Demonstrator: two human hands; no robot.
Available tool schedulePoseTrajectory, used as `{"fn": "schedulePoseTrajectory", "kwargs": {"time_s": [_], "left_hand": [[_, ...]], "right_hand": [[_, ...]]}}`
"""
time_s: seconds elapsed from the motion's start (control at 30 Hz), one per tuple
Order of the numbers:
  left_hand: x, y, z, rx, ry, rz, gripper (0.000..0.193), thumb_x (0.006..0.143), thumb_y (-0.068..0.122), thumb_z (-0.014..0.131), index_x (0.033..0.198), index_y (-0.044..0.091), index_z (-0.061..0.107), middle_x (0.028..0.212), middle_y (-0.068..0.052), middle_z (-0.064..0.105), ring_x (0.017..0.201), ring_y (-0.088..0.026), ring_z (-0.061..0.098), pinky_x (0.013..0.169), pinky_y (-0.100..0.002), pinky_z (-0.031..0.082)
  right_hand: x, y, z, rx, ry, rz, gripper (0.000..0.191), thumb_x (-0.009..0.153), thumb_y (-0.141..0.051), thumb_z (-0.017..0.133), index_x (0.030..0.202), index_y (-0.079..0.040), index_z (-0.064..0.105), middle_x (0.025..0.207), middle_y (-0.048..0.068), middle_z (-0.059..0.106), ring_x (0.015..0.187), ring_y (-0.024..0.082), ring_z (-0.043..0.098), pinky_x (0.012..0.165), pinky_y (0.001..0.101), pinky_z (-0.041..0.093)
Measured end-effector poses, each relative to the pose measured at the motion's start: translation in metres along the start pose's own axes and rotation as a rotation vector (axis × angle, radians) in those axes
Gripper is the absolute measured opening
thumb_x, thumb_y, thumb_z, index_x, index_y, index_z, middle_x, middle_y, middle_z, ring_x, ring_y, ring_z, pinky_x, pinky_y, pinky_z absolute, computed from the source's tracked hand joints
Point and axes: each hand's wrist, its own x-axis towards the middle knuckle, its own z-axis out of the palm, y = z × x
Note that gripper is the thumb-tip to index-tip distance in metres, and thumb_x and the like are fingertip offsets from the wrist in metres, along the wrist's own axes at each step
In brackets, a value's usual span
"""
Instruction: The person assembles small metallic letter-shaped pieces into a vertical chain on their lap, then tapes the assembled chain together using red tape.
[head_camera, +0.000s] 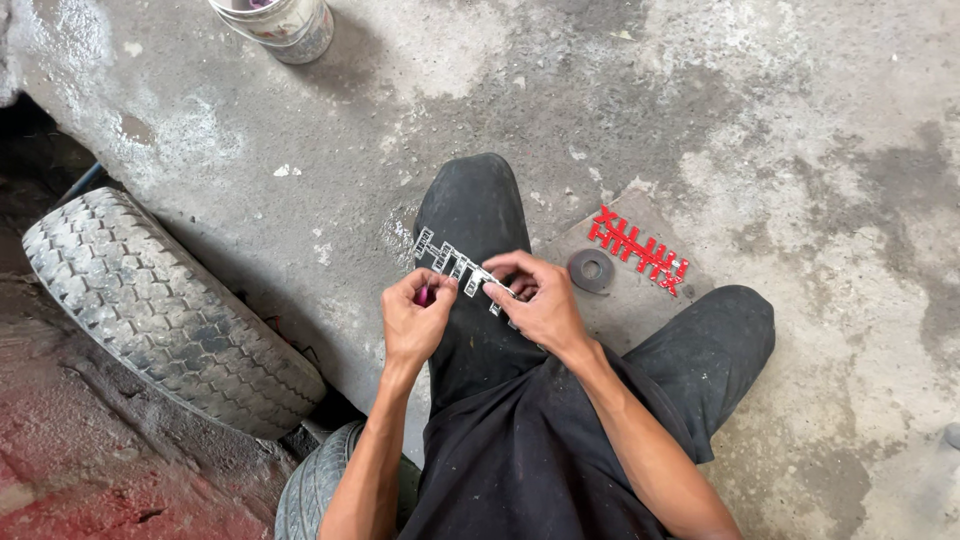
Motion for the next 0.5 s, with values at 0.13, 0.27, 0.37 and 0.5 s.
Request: {"fn": "schedulePoseTrajectory", "kwargs": {"time_s": [0.13, 0.27, 0.37, 0.5], "left_hand": [[-0.002, -0.002, 0.001, 0.022, 0.052, 0.042, 0.019, 0.087, 0.013, 0.074, 0.074, 0.002, 0.065, 0.057, 0.007, 0.05, 0.054, 0.0, 0.04, 0.048, -0.023, 0.034], [-0.002, -0.004, -0.002, 0.036, 0.017, 0.044, 0.017, 0.084, 0.012, 0.073, 0.073, 0.003, 0.064, 0.054, 0.006, 0.05, 0.051, -0.001, 0.041, 0.047, -0.025, 0.034], [-0.002, -0.007, -0.001, 0.064, 0.037, 0.119, 0.023, 0.084, 0.01, 0.074, 0.07, 0.0, 0.058, 0.058, 0.005, 0.053, 0.054, -0.001, 0.042, 0.047, -0.025, 0.036], [-0.002, -0.011, 0.003, 0.023, 0.057, 0.095, 0.024, 0.085, 0.01, 0.075, 0.07, 0.0, 0.058, 0.059, 0.005, 0.05, 0.056, 0.0, 0.041, 0.048, -0.023, 0.035]], "right_hand": [[-0.002, -0.02, 0.008, -0.249, 0.09, -0.234, 0.015, 0.088, -0.006, 0.082, 0.102, -0.01, 0.078, 0.09, 0.001, 0.074, 0.065, 0.007, 0.066, 0.056, 0.0236, 0.05], [-0.002, -0.034, 0.014, -0.387, 0.092, -0.198, 0.011, 0.088, -0.007, 0.077, 0.097, -0.007, 0.071, 0.087, 0.002, 0.07, 0.064, 0.016, 0.069, 0.057, 0.0295, 0.053], [-0.001, -0.038, 0.016, -0.486, 0.051, -0.3, 0.011, 0.091, -0.006, 0.072, 0.099, -0.006, 0.065, 0.091, 0.006, 0.067, 0.074, 0.027, 0.07, 0.06, 0.0378, 0.051], [0.0, -0.035, 0.016, -0.529, 0.033, -0.296, 0.011, 0.093, -0.008, 0.07, 0.1, -0.006, 0.061, 0.089, 0.007, 0.065, 0.074, 0.029, 0.069, 0.061, 0.0416, 0.049]]}}
